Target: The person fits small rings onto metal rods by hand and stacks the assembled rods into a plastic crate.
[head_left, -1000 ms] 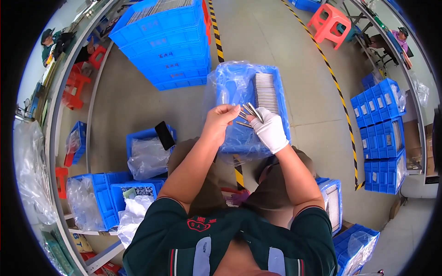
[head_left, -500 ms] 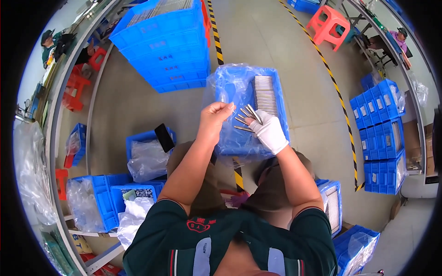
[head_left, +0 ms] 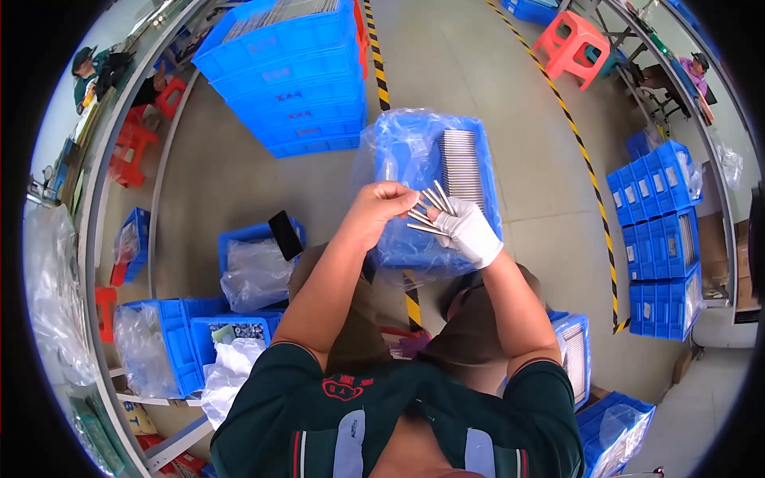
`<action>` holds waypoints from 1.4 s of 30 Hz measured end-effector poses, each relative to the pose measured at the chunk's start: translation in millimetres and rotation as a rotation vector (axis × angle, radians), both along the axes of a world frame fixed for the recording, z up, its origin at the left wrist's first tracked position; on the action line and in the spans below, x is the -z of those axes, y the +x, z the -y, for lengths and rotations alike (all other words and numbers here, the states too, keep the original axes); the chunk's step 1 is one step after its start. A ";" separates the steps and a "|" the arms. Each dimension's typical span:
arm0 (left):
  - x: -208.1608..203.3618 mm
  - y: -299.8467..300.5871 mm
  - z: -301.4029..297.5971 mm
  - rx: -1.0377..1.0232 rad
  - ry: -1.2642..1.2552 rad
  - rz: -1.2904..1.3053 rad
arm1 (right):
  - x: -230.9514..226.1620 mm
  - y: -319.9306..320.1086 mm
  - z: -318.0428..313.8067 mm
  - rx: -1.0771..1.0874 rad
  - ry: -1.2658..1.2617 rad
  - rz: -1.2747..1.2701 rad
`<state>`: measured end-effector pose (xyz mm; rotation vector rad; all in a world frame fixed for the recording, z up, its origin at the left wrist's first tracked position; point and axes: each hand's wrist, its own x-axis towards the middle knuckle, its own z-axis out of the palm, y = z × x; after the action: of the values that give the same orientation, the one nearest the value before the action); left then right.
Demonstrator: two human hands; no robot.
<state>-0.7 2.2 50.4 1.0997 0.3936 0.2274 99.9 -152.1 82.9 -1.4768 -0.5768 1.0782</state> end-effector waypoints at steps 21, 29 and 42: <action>6.4 0.6 13.1 -0.155 0.214 0.120 | 13.1 -3.6 -6.9 0.020 -0.138 0.215; -4.4 1.3 8.1 -0.143 -0.003 0.054 | 6.6 -4.5 -8.5 -0.044 -0.176 0.195; 1.6 2.2 12.3 -0.042 0.002 -0.041 | 23.1 -10.4 -7.8 -0.002 -0.146 0.190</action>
<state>1.5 -10.1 48.8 1.1002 0.4535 0.2421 89.5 -144.3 59.8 -1.7192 -0.6425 1.0048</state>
